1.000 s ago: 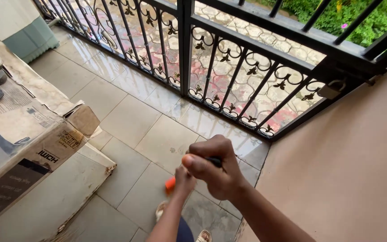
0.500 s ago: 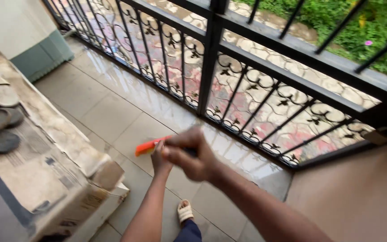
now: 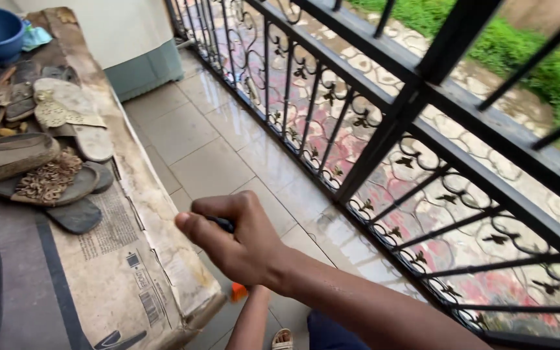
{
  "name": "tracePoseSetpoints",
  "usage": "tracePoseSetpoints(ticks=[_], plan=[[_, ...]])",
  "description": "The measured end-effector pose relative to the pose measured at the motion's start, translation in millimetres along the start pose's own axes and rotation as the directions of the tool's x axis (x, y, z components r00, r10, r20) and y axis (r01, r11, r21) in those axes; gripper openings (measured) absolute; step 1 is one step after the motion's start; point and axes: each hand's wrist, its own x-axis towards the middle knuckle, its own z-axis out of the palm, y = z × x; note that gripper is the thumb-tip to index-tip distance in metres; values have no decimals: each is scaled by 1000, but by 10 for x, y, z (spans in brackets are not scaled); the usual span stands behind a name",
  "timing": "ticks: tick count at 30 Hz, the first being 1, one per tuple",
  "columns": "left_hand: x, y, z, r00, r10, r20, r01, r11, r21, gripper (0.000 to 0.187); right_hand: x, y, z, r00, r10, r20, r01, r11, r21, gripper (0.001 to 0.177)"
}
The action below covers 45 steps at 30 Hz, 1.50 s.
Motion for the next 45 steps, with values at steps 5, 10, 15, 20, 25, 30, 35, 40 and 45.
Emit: tracePoseSetpoints(ticks=[5, 10, 15, 20, 25, 30, 35, 40, 45], plan=[[222, 256, 1457, 961, -198, 191, 235, 952, -196, 46, 500, 545, -215, 993, -93, -73, 94, 996, 2, 50], [1200, 198, 2331, 645, 10, 764, 191, 966, -174, 40, 1224, 1013, -683, 980, -111, -163, 106, 994, -38, 50], [2025, 138, 3142, 921, 261, 290, -70, 842, -535, 27, 2198, 1018, -1281, 987, -141, -82, 142, 990, 0, 45], [2471, 454, 2442, 978, 197, 74, -175, 569, 803, 12, 3279, 702, -1725, 895, -201, 399, 153, 977, 148, 41], [2458, 790, 1559, 936, 344, -68, 45, 76, 996, 24, 3642, 1076, -1388, 677, -160, 719, -97, 948, 303, 39], [2572, 932, 1536, 762, 603, -236, 246, 66, 967, 15, 3743, 1242, -938, 701, -2, 713, -212, 954, 211, 38], [2963, 1120, 2266, 841, 442, -313, 248, 200, 948, 16, 3980, 1324, -821, 792, 37, 609, -135, 984, 115, 28], [3166, 1490, 2498, 880, 439, -179, 152, 97, 984, 18, 4282, 1111, -768, 787, -72, 613, -11, 991, 130, 45], [3019, 1974, 2753, 900, 415, -136, 142, 18, 990, 19, 4672, 867, -591, 773, -113, 624, -156, 920, 359, 45]])
